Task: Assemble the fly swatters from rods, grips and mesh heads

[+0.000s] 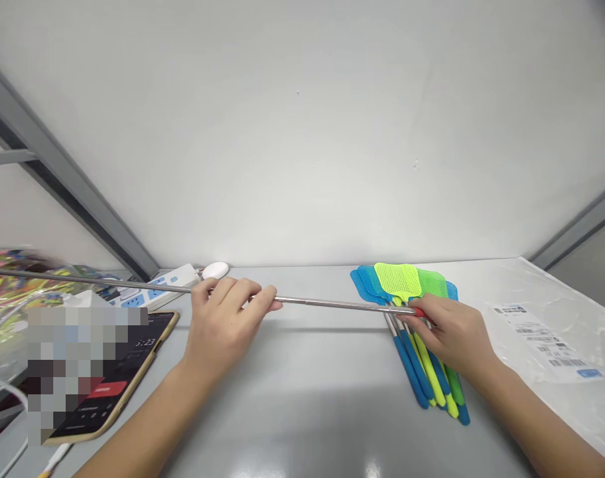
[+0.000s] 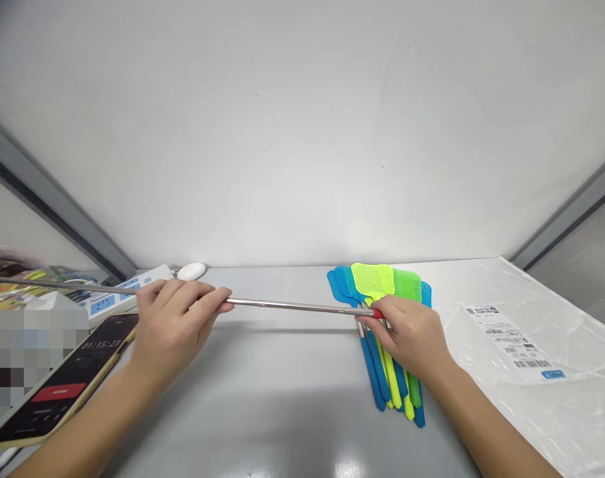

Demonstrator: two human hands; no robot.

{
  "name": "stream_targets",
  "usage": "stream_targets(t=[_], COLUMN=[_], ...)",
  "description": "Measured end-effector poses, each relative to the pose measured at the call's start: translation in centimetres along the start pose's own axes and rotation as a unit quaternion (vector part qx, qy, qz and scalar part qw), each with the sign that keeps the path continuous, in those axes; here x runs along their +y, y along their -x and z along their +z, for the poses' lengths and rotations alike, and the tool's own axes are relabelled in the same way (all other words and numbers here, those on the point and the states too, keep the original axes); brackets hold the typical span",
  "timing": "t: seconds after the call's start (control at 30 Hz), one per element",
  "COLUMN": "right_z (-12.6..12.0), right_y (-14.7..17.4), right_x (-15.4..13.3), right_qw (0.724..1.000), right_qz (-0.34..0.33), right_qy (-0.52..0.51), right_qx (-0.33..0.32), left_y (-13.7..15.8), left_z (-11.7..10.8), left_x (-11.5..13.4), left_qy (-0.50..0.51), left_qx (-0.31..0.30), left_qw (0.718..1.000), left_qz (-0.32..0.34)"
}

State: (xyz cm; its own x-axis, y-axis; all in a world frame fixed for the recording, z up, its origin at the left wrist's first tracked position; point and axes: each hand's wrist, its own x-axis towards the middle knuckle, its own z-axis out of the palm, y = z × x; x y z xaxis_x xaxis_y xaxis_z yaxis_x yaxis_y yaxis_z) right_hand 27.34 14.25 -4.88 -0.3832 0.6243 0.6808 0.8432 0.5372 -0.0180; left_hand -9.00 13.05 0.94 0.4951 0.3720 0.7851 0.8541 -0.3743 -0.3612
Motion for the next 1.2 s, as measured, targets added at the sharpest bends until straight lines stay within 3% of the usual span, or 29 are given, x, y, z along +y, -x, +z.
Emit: stream_targets(t=[0.23,0.6,1.2], right_z=[0.0,-1.0,-0.4], right_y=[0.6,0.4,0.0], right_x=[0.2,-0.5,-5.1], right_qw=[0.999,0.992,0.996], right_qz=[-0.02,0.026,0.029], right_qy=[0.05,0.11,0.081], right_qx=[-0.007,0.052,0.033], left_y=[0.0,-0.7,-0.7], left_z=[-0.4,-1.5,-1.7], left_x=[1.4,3.0,7.1], left_qy=[0.033,0.049,0.062], left_qx=[0.008,0.013,0.0], left_qw=[0.999,0.997,0.997], left_qz=[-0.024,-0.057,-0.042])
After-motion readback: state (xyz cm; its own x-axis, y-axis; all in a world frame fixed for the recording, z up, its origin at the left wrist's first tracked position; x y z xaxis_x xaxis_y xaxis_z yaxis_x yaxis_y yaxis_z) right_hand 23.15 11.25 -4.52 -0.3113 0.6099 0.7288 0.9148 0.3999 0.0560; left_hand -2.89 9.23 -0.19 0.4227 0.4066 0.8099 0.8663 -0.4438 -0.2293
